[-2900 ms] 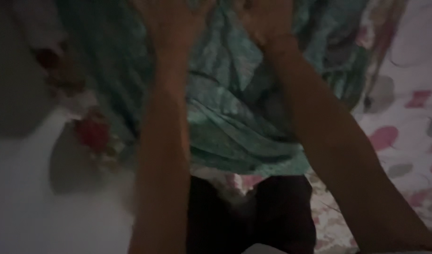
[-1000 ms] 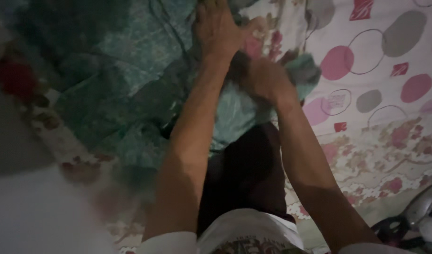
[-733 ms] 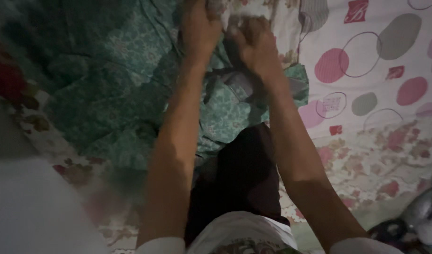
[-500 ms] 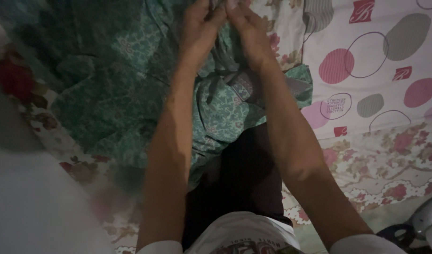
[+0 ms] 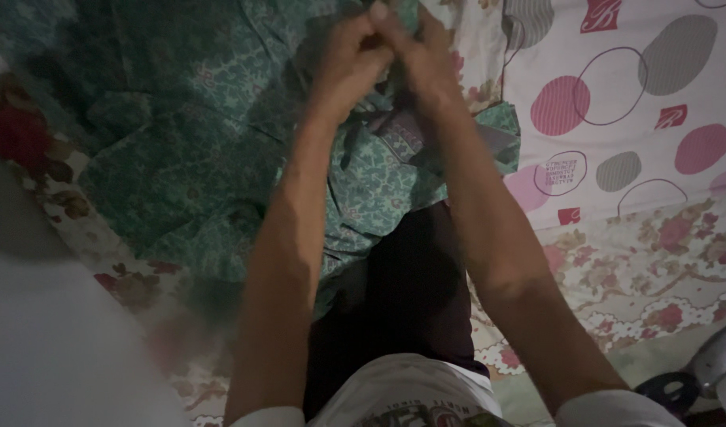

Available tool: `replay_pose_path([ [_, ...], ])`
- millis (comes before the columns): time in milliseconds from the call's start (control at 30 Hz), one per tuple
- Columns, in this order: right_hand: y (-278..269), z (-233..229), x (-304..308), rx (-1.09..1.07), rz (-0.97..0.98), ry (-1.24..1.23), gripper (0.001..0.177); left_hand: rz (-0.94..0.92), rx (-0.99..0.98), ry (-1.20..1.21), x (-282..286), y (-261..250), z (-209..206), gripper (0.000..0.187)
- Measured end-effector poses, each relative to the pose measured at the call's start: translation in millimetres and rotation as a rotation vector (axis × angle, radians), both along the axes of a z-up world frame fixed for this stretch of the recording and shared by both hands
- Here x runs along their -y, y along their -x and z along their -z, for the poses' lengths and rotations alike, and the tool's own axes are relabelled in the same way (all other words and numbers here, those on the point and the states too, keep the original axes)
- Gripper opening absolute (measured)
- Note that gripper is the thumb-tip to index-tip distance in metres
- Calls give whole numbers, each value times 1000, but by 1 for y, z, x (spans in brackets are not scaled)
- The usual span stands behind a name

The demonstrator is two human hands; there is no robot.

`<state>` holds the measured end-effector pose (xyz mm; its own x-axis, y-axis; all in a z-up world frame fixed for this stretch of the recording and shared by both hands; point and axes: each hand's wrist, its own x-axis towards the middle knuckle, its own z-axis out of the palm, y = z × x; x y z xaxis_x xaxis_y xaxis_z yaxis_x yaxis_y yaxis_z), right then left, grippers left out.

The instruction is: The person smooths and adjusts a green patterned sheet on a bed, repeatedly lifting, spreading, and pressing the fabric to remove wrinkles. The hands work across the surface, pulling edges and flattening folds without changing the sheets.

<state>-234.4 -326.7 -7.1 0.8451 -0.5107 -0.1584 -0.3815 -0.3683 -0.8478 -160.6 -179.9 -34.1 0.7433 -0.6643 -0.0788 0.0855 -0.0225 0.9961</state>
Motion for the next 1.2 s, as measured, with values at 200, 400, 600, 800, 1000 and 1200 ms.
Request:
replay_pose_path([
  [200,-4,-17,-6,-16,165,-444,39,-208,367,-110,-10,-6,-16,16],
  [400,-1,10,0,195,232,-1152,31,-142,647,-182,-5,19,-23,24],
  [600,7,32,21,77,386,-501,35,-345,266,-193,-11,23,2,20],
  [800,9,53,30,303,471,-636,21,-560,-158,-50,-21,31,7,52],
  [1000,18,60,36,318,389,-141,53,-461,-272,43,-5,32,-14,52],
  [1200,18,48,30,378,254,770,57,-563,221,-157,-8,29,-25,39],
])
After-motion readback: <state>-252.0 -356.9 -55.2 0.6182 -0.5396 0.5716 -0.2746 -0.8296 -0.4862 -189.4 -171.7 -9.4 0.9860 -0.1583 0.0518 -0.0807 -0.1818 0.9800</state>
